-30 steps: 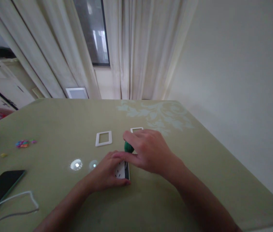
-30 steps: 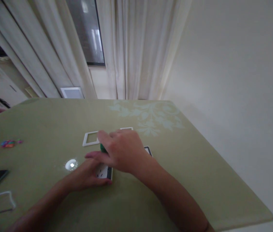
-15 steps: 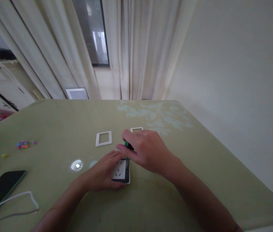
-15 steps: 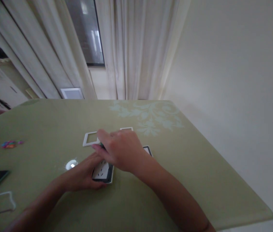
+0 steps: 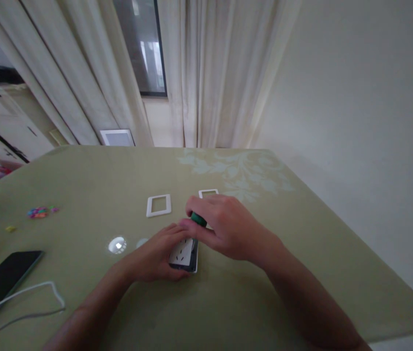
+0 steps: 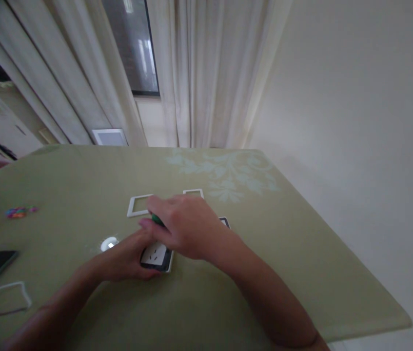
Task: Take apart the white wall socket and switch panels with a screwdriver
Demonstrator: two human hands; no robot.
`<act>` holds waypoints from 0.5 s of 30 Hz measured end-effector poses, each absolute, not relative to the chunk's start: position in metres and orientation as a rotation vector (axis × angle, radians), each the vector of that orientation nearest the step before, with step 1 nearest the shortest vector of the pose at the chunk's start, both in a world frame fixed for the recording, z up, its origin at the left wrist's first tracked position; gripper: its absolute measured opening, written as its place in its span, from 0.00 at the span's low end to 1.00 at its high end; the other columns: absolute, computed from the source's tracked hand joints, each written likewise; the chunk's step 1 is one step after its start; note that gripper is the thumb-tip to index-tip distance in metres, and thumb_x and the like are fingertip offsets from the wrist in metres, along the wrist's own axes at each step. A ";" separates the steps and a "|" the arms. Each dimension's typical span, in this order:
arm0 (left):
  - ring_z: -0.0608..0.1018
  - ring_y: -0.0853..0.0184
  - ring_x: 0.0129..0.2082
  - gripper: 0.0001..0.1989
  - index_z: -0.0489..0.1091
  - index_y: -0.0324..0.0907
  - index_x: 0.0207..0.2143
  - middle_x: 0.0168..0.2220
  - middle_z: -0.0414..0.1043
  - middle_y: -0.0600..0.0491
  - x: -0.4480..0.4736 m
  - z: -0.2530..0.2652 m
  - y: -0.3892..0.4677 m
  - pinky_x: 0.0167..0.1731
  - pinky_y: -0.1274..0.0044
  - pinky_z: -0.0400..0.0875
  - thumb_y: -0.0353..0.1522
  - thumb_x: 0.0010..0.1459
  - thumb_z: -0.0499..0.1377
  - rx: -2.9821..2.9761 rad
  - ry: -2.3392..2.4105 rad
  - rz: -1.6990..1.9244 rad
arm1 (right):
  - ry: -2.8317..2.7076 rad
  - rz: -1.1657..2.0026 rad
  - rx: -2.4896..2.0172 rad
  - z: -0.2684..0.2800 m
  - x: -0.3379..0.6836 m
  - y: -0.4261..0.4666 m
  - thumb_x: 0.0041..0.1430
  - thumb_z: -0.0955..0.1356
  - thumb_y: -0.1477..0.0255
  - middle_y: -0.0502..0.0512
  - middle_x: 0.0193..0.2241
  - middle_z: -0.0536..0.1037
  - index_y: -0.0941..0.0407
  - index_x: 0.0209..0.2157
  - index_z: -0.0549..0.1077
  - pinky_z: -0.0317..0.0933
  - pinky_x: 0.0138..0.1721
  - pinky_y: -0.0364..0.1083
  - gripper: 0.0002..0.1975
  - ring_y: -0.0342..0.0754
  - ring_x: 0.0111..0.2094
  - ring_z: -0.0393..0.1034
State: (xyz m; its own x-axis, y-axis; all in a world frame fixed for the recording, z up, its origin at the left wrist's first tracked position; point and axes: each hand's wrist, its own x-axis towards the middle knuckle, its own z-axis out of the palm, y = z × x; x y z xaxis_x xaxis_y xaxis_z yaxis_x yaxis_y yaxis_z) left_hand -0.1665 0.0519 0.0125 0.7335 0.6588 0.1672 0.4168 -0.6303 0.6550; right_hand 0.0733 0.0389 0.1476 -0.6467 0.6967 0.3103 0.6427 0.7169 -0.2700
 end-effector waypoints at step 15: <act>0.76 0.47 0.60 0.37 0.71 0.48 0.63 0.60 0.76 0.46 -0.172 0.011 0.053 0.64 0.56 0.71 0.33 0.50 0.75 2.282 0.833 0.483 | -2.540 0.259 -0.867 0.151 0.075 0.038 0.73 0.64 0.73 0.59 0.46 0.79 0.57 0.51 0.73 0.62 0.47 0.50 0.09 0.52 0.45 0.71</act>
